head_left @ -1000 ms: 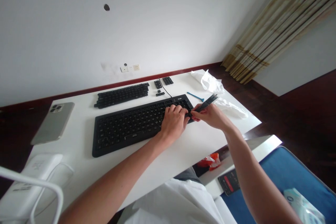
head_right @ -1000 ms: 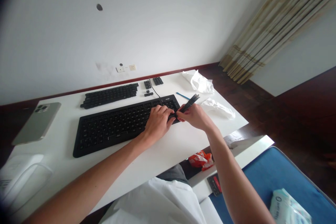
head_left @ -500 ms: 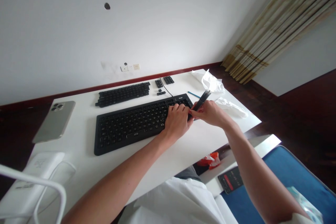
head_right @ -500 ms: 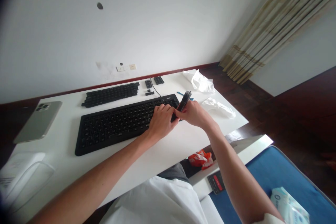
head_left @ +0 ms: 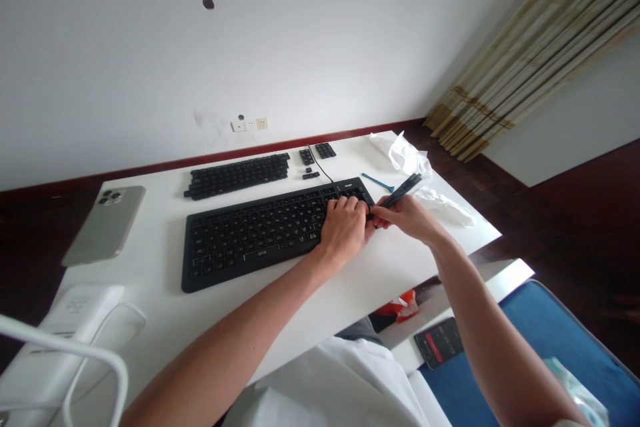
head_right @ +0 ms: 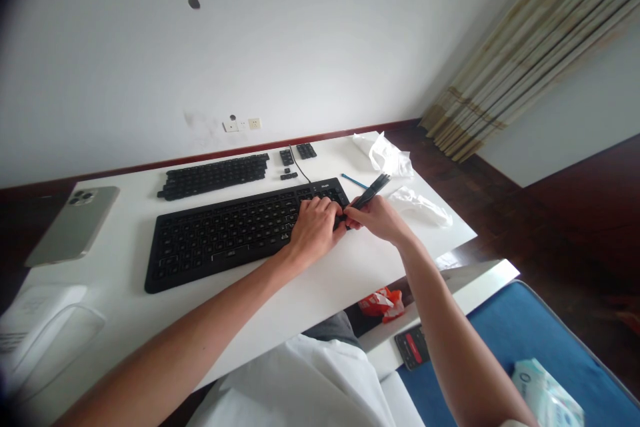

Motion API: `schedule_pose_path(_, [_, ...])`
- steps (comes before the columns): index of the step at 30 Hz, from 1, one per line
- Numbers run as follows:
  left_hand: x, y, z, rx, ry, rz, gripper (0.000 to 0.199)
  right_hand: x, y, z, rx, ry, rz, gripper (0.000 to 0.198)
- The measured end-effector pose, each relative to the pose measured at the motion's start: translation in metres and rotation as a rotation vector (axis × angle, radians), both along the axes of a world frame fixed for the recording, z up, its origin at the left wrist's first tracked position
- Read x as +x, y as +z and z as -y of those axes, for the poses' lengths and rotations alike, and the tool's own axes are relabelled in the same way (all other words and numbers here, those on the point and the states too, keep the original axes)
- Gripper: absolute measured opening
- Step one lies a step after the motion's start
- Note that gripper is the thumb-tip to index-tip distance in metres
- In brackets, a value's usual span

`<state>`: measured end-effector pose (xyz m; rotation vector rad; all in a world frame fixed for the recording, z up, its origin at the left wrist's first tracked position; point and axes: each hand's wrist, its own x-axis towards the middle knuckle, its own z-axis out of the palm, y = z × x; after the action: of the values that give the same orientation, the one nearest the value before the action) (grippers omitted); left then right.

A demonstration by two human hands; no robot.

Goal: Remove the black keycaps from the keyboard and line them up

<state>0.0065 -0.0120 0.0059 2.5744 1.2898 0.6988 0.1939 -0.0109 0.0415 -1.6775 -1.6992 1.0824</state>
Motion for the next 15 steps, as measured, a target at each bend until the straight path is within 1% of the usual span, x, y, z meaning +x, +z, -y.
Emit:
schedule_pose_path(4, [0.002,-0.002,-0.001,0.038,0.012,-0.032,0.019,-0.009,0.016,0.005,0.111,0.052,0.251,0.017])
schedule_pose_path(7, [0.001,-0.002,-0.001,0.054,0.025,-0.058,0.019,-0.013,0.026,0.003,0.149,0.134,0.325,0.011])
schedule_pose_path(10, [-0.005,0.002,-0.001,0.050,0.017,-0.064,0.019,-0.009,0.025,-0.002,0.098,0.130,0.273,0.014])
schedule_pose_path(13, [-0.013,0.007,0.000,0.052,-0.027,-0.092,0.016,-0.002,0.014,-0.002,0.044,0.079,0.126,0.022])
schedule_pose_path(15, [-0.014,0.009,0.002,0.067,-0.051,-0.135,0.010,-0.002,0.006,0.004,0.059,0.046,0.071,0.023])
